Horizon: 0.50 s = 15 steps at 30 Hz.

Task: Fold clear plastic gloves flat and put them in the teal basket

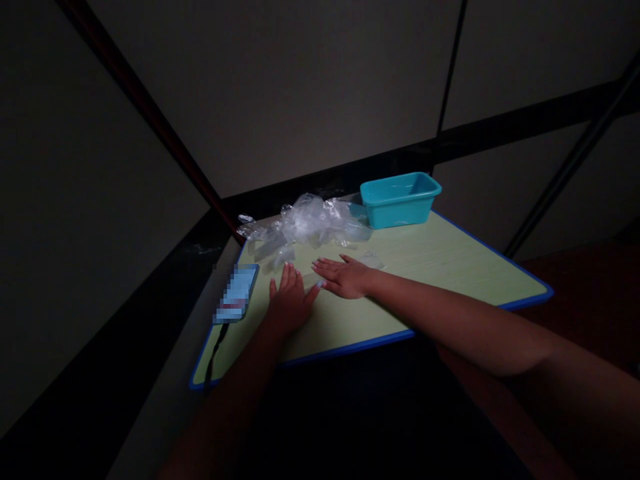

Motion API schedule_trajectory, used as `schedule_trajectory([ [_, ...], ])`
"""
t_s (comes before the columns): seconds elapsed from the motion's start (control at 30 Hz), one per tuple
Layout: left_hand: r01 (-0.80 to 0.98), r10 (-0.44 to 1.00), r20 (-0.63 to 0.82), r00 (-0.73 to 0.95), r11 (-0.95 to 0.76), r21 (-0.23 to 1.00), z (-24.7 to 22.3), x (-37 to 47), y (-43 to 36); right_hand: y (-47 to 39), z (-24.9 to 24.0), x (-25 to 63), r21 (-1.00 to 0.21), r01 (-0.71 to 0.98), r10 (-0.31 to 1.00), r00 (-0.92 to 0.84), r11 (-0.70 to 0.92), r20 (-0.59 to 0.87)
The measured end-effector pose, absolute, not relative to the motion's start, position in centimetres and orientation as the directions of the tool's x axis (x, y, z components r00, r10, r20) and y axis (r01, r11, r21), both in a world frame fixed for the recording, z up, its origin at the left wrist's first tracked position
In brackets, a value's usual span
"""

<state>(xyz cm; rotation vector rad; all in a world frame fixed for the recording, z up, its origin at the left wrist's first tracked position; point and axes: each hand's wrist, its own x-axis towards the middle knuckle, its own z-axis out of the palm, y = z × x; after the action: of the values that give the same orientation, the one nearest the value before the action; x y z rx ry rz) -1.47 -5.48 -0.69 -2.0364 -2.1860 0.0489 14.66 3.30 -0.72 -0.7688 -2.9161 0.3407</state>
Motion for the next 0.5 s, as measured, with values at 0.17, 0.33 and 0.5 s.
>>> schedule_trajectory([
  [0.17,0.977,0.985,0.062,-0.158,0.165,-0.134,-0.83,-2.17,-5.57,3.16,-0.5,14.66,-0.24,0.487,0.507,-0.861,0.84,0.031],
  [0.33,0.975,0.983,0.021,-0.182,0.183,-0.13,-1.11,-2.35,-5.47,3.31,-0.58,14.66,-0.239,0.479,0.499,-0.866,0.845,0.029],
  [0.5,0.972,0.981,0.012,-0.193,0.193,-0.133,-1.3,-2.48,-5.31,3.55,-0.79,14.69,-0.252,0.463,0.488,-0.872,0.85,0.045],
])
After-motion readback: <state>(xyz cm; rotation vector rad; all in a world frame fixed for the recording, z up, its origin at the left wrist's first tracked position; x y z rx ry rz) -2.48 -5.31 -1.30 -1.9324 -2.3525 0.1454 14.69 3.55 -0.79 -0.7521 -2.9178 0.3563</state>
